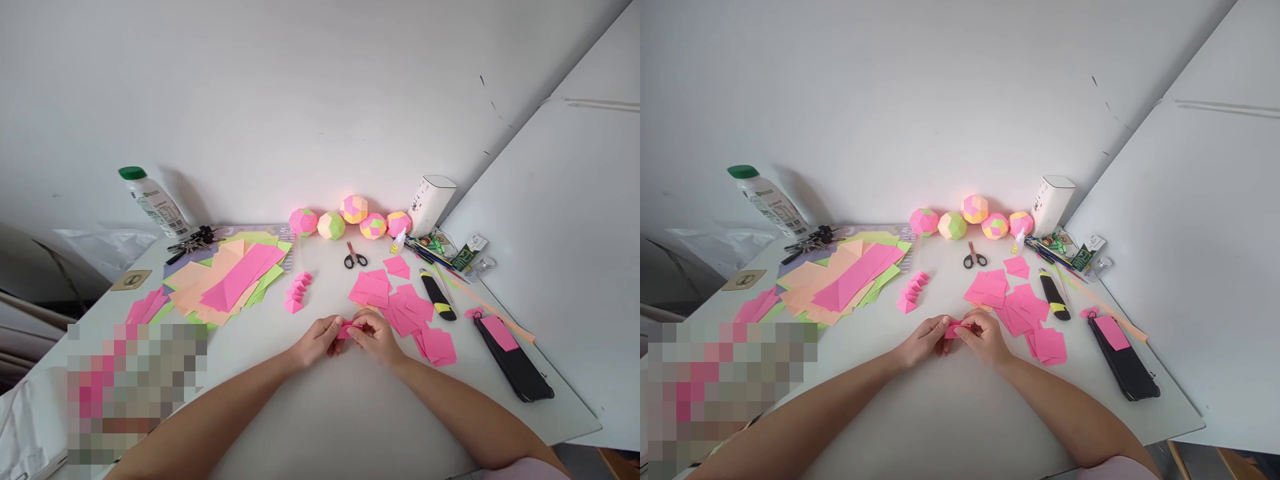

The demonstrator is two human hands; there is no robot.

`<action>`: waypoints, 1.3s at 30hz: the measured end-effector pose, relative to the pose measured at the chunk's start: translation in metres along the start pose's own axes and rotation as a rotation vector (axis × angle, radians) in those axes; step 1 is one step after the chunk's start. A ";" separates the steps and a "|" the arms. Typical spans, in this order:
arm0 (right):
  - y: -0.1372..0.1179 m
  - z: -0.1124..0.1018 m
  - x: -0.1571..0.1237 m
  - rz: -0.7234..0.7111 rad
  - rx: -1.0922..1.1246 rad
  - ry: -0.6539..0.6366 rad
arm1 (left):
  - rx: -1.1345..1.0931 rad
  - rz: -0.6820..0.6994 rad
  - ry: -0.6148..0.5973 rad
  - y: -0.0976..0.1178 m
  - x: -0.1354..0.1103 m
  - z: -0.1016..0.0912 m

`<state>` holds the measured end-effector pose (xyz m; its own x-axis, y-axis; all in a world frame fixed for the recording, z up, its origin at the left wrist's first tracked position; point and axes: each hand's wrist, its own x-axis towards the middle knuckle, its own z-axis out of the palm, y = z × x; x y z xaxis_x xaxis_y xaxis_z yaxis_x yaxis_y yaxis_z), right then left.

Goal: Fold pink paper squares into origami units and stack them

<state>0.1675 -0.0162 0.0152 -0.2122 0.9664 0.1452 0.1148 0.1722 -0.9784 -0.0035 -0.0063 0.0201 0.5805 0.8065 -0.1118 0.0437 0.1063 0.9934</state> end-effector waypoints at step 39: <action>0.006 -0.002 -0.001 0.093 0.068 -0.108 | -0.098 0.013 0.080 -0.010 0.007 0.001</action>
<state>0.1705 -0.0158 0.0098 -0.3077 0.9506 0.0403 0.0737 0.0661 -0.9951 0.0010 -0.0025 0.0094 0.5134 0.8518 -0.1044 -0.0458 0.1487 0.9878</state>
